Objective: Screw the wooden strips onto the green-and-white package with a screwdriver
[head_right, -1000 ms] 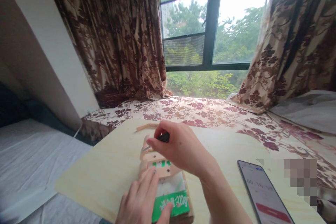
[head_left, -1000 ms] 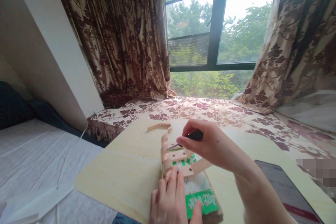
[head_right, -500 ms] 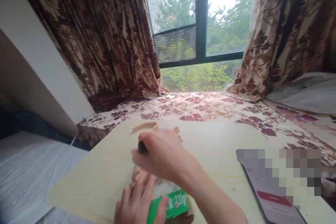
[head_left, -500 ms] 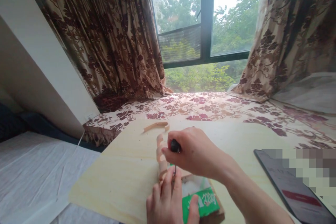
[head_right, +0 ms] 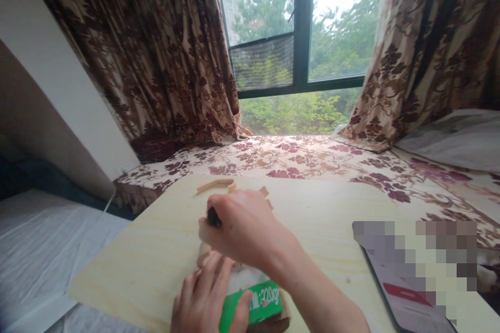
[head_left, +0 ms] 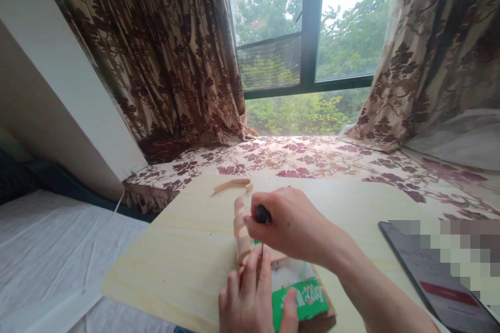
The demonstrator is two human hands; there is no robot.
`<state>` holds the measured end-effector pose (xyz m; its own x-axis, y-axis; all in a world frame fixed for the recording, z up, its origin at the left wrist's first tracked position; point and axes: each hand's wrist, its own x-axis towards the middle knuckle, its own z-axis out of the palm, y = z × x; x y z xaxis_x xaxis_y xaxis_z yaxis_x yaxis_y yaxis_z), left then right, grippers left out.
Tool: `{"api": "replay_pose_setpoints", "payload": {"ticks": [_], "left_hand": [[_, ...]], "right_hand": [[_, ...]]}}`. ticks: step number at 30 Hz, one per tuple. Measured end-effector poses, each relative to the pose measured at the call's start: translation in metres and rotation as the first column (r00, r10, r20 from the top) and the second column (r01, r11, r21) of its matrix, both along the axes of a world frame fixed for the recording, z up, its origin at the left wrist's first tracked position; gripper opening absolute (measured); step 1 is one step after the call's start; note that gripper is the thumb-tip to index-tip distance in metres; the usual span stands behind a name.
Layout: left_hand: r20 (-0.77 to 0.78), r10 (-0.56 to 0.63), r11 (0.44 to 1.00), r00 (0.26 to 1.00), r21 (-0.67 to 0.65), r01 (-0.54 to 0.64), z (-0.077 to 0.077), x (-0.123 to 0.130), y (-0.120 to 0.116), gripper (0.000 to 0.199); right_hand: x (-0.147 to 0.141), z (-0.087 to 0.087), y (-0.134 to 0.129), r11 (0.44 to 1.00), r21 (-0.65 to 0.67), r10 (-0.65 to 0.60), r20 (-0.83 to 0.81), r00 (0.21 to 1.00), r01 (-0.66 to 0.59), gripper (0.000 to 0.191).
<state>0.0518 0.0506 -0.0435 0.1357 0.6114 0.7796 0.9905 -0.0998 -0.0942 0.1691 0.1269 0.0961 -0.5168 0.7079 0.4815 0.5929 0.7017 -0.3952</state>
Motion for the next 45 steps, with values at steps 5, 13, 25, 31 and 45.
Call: {"api": "replay_pose_setpoints", "payload": {"ticks": [5, 13, 25, 31, 45], "left_hand": [[-0.024, 0.015, 1.0, 1.0, 0.005, -0.015, -0.001, 0.0, 0.001, 0.045], [0.047, 0.022, 0.998, 0.999, -0.064, -0.019, -0.003, 0.0, -0.003, 0.044], [-0.116, -0.067, 0.996, 0.991, -0.061, 0.06, 0.005, -0.01, -0.007, 0.043], [-0.127, -0.06, 0.998, 0.99, -0.041, 0.055, 0.01, -0.006, -0.007, 0.042], [0.033, -0.033, 0.997, 0.999, -0.063, 0.035, 0.0, 0.003, -0.005, 0.043]], "right_hand": [[-0.002, -0.001, 0.001, 0.998, -0.011, 0.067, -0.08, 0.994, -0.068, 0.019], [-0.019, 0.0, -0.01, 0.8, -0.404, 0.24, -0.462, 0.854, -0.444, 0.021], [-0.052, -0.018, -0.01, 0.782, -0.428, -0.06, -0.775, 0.629, -0.453, 0.039], [-0.053, -0.017, -0.007, 0.799, -0.423, -0.072, -0.773, 0.631, -0.427, 0.038], [-0.057, -0.017, 0.006, 0.764, -0.461, -0.032, -0.726, 0.687, -0.451, 0.037]]}}
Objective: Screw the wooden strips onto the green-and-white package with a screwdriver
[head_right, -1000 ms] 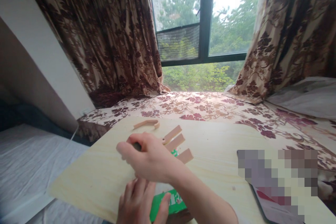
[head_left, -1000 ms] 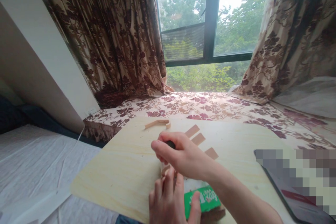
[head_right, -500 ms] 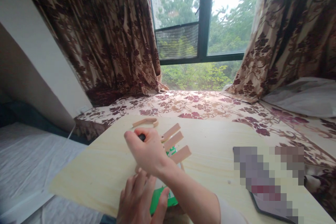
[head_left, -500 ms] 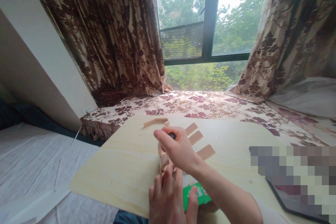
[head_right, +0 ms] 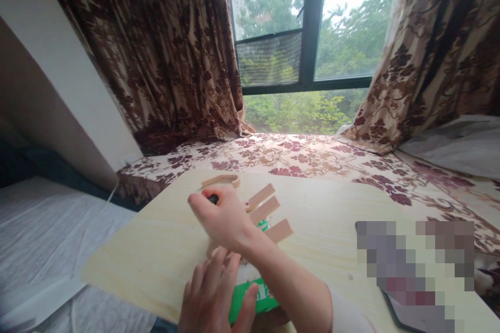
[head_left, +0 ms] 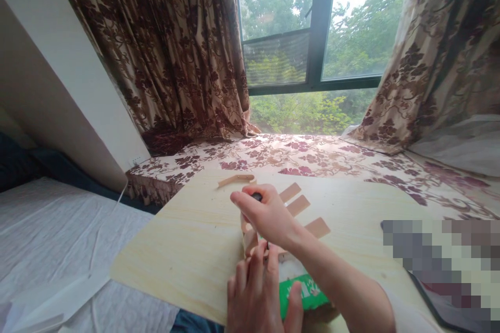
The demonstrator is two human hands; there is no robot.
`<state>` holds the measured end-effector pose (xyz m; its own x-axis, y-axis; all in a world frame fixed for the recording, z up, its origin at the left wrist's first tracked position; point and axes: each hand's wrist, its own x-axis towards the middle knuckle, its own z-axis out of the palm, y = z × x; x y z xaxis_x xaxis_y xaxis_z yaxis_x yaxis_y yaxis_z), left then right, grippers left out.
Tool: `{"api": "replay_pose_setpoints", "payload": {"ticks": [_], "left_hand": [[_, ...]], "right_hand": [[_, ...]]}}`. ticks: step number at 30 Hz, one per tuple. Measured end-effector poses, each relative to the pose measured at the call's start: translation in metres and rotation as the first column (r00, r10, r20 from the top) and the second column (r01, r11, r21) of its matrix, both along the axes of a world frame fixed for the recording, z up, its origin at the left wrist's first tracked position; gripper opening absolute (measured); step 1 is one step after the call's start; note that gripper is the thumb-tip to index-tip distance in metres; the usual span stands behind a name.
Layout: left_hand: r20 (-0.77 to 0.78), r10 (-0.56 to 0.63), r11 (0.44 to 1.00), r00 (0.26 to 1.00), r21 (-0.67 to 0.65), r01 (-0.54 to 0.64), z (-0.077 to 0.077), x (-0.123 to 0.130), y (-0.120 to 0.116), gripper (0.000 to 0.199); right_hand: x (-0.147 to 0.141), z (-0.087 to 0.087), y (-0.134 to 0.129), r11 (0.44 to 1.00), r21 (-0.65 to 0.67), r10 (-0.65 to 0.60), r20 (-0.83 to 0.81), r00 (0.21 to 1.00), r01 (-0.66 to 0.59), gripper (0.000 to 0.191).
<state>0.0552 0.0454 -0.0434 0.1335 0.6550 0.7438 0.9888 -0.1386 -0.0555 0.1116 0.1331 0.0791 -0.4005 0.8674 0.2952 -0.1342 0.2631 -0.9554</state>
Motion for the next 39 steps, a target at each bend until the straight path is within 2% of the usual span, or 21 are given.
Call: {"api": "replay_pose_setpoints", "payload": {"ticks": [5, 9, 13, 16, 18, 20, 22, 23, 25, 30, 35, 37, 39], "left_hand": [[0.027, 0.0, 1.0, 1.0, -0.01, 0.001, -0.002, -0.001, 0.001, 0.046], [0.04, 0.002, 0.999, 0.999, -0.049, 0.0, -0.003, -0.003, 0.0, 0.049], [0.032, 0.028, 0.994, 0.999, -0.107, -0.024, -0.001, -0.003, -0.002, 0.05], [0.047, 0.025, 0.995, 0.999, -0.099, -0.021, -0.001, -0.002, -0.002, 0.05], [0.055, 0.024, 0.998, 0.998, -0.066, -0.02, -0.001, -0.001, -0.001, 0.05], [0.055, 0.03, 0.999, 0.998, -0.041, -0.027, -0.001, 0.0, 0.0, 0.048], [0.049, 0.039, 0.999, 0.998, -0.03, -0.037, -0.001, 0.001, 0.0, 0.046], [0.046, 0.043, 0.999, 0.998, -0.028, -0.042, -0.001, 0.002, 0.0, 0.046], [0.045, 0.048, 0.999, 0.998, -0.027, -0.047, 0.001, 0.002, 0.0, 0.046], [0.06, 0.054, 0.998, 0.997, -0.021, -0.052, 0.002, 0.004, -0.001, 0.045], [0.064, 0.06, 0.998, 0.996, -0.032, -0.058, 0.001, 0.006, -0.002, 0.045], [0.068, 0.062, 0.998, 0.996, -0.033, -0.06, 0.0, 0.006, -0.002, 0.046], [0.069, 0.068, 0.997, 0.995, -0.035, -0.066, 0.002, 0.006, -0.002, 0.047]], "right_hand": [[0.004, 0.001, 0.006, 0.995, -0.084, 0.05, -0.022, 0.998, -0.052, 0.037], [0.009, 0.001, 0.009, 0.992, -0.084, 0.092, -0.011, 0.996, -0.092, 0.038], [0.013, -0.002, 0.008, 0.988, -0.094, 0.12, -0.051, 0.992, -0.124, 0.026], [0.018, -0.001, 0.008, 0.987, 0.004, 0.162, -0.084, 0.983, -0.162, 0.009], [0.025, 0.002, 0.009, 0.973, 0.154, 0.169, 0.027, 0.985, -0.171, 0.004], [0.035, 0.007, 0.009, 0.922, 0.355, 0.069, 0.232, 0.97, -0.151, 0.01], [0.046, 0.012, 0.009, 0.84, 0.528, -0.112, 0.398, 0.911, -0.127, 0.012], [0.052, 0.015, 0.008, 0.81, 0.573, -0.184, 0.451, 0.874, -0.125, 0.012], [0.062, 0.018, 0.005, 0.794, 0.586, -0.216, 0.519, 0.827, -0.161, 0.015], [0.071, 0.022, 0.0, 0.822, 0.499, -0.07, 0.568, 0.82, -0.275, 0.023], [0.063, 0.021, 0.001, 0.822, 0.526, -0.129, 0.546, 0.828, -0.218, 0.011], [0.062, 0.022, 0.0, 0.824, 0.54, -0.179, 0.535, 0.826, -0.172, 0.01], [0.064, 0.024, -0.002, 0.827, 0.533, -0.166, 0.537, 0.827, -0.18, 0.011]]}}
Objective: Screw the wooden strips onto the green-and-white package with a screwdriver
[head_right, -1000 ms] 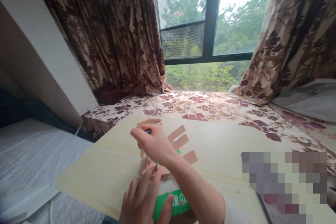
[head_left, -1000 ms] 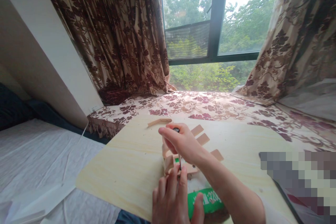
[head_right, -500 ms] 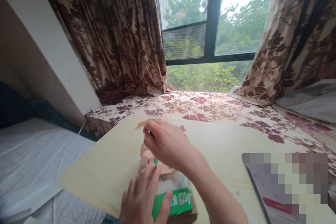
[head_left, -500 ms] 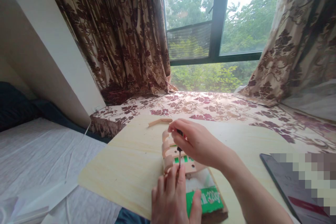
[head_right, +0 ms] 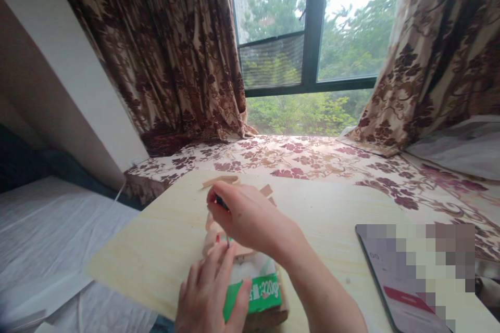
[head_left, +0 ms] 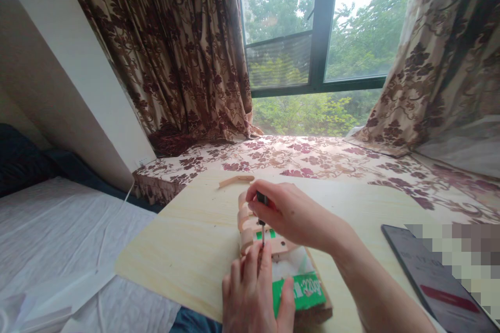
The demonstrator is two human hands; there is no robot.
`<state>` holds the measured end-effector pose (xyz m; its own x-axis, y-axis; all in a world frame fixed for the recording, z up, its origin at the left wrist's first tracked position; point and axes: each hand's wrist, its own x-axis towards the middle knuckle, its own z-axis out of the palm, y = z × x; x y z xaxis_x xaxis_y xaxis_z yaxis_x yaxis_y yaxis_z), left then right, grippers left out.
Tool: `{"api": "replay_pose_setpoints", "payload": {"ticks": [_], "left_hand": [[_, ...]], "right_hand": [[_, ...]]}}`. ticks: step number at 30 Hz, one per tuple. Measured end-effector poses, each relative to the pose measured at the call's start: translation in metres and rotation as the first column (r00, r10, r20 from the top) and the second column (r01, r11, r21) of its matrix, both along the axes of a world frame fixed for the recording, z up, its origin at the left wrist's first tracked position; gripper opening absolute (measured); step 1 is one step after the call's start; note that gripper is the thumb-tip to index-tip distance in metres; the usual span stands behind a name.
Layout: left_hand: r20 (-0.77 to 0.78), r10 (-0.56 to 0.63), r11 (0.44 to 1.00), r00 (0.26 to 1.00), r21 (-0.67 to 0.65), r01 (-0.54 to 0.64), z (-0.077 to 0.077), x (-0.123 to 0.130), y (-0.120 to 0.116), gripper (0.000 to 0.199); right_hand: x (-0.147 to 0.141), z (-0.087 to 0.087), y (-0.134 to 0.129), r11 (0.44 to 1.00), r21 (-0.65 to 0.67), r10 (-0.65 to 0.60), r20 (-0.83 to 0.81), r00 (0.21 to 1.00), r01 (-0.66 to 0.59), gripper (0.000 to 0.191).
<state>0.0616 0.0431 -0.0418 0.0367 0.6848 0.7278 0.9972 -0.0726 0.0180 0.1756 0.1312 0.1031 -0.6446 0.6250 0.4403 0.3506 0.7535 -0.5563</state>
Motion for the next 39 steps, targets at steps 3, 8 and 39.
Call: {"api": "replay_pose_setpoints", "payload": {"ticks": [3, 8, 39], "left_hand": [[-0.024, -0.007, 1.0, 1.0, -0.008, 0.007, 0.004, -0.002, -0.001, 0.048], [-0.106, -0.054, 0.999, 0.993, -0.009, 0.053, 0.01, -0.007, -0.003, 0.048], [-0.075, -0.019, 1.0, 0.997, -0.015, 0.018, 0.01, -0.005, -0.004, 0.045]], "right_hand": [[0.003, 0.003, -0.003, 0.996, -0.039, 0.085, 0.02, 0.996, -0.084, 0.016], [-0.003, 0.0, 0.0, 1.0, 0.003, 0.002, 0.009, 1.0, -0.002, 0.012], [0.007, 0.005, 0.001, 0.994, 0.106, 0.009, 0.023, 1.0, -0.011, 0.017]]}}
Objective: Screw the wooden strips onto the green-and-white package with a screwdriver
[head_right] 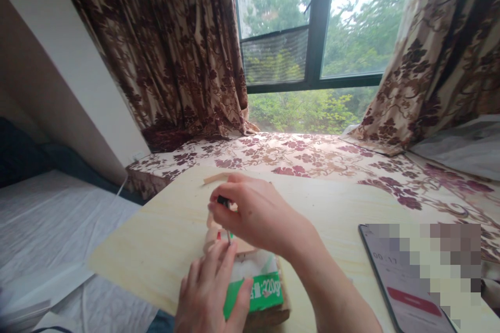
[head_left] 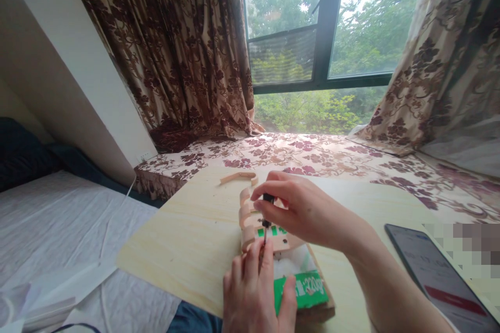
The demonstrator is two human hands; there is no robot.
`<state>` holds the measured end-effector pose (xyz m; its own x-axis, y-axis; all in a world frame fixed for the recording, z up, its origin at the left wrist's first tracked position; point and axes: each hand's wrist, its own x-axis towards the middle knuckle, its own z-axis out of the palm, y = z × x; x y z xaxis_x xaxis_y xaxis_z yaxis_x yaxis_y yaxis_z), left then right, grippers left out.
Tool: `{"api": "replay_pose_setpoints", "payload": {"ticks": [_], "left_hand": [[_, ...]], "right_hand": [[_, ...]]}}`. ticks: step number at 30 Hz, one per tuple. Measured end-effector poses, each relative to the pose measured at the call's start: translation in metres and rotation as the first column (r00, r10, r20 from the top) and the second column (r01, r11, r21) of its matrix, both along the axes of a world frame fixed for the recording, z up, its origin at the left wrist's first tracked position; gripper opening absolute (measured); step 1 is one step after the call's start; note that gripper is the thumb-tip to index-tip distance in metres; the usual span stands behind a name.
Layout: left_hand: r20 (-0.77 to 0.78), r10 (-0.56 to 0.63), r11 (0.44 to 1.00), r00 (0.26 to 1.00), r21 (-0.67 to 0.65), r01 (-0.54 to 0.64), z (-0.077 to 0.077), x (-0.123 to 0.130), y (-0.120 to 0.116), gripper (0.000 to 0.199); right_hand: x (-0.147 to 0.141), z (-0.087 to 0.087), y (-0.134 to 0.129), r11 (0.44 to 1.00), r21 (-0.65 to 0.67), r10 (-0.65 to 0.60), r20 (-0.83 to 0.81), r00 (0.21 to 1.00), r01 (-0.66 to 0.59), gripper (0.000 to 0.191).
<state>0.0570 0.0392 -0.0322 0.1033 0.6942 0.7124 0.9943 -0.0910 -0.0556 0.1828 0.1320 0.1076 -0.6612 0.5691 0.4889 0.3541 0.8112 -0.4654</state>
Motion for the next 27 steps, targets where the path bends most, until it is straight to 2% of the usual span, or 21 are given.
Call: {"api": "replay_pose_setpoints", "payload": {"ticks": [3, 6, 8, 11, 14, 21, 24, 27], "left_hand": [[-0.032, -0.016, 1.0, 0.999, 0.002, 0.016, 0.001, -0.001, 0.0, 0.045], [-0.072, -0.031, 0.999, 0.997, 0.006, 0.032, 0.002, -0.005, 0.001, 0.045], [-0.077, -0.019, 1.0, 0.997, 0.009, 0.02, 0.002, -0.006, 0.002, 0.045], [-0.073, -0.027, 1.0, 0.997, 0.007, 0.027, 0.001, -0.005, 0.001, 0.046], [-0.055, -0.03, 1.0, 0.998, -0.006, 0.03, 0.002, -0.004, 0.001, 0.047], [-0.093, -0.032, 0.999, 0.995, 0.008, 0.033, 0.001, -0.007, 0.003, 0.046], [-0.093, -0.028, 1.0, 0.995, 0.002, 0.028, 0.001, -0.006, 0.002, 0.047], [-0.087, -0.028, 1.0, 0.996, 0.003, 0.028, 0.002, -0.005, 0.0, 0.047]], "right_hand": [[-0.003, -0.001, 0.002, 1.0, -0.016, -0.027, -0.004, 1.0, 0.027, 0.018], [-0.011, -0.003, 0.003, 0.991, -0.034, -0.132, -0.006, 0.991, 0.131, 0.027], [-0.012, -0.003, 0.003, 0.988, -0.031, -0.154, -0.008, 0.988, 0.154, 0.029], [-0.008, -0.001, 0.0, 0.997, -0.073, -0.037, -0.029, 0.999, 0.035, 0.017], [-0.002, 0.0, 0.0, 0.994, -0.093, 0.052, -0.049, 0.997, -0.056, 0.016], [-0.008, -0.003, 0.005, 0.986, -0.043, -0.165, -0.029, 0.986, 0.164, 0.023], [-0.005, -0.002, 0.001, 0.996, -0.044, -0.074, -0.012, 0.997, 0.073, 0.013], [-0.004, -0.002, 0.0, 0.998, -0.06, 0.019, -0.006, 1.0, -0.019, 0.012]]}}
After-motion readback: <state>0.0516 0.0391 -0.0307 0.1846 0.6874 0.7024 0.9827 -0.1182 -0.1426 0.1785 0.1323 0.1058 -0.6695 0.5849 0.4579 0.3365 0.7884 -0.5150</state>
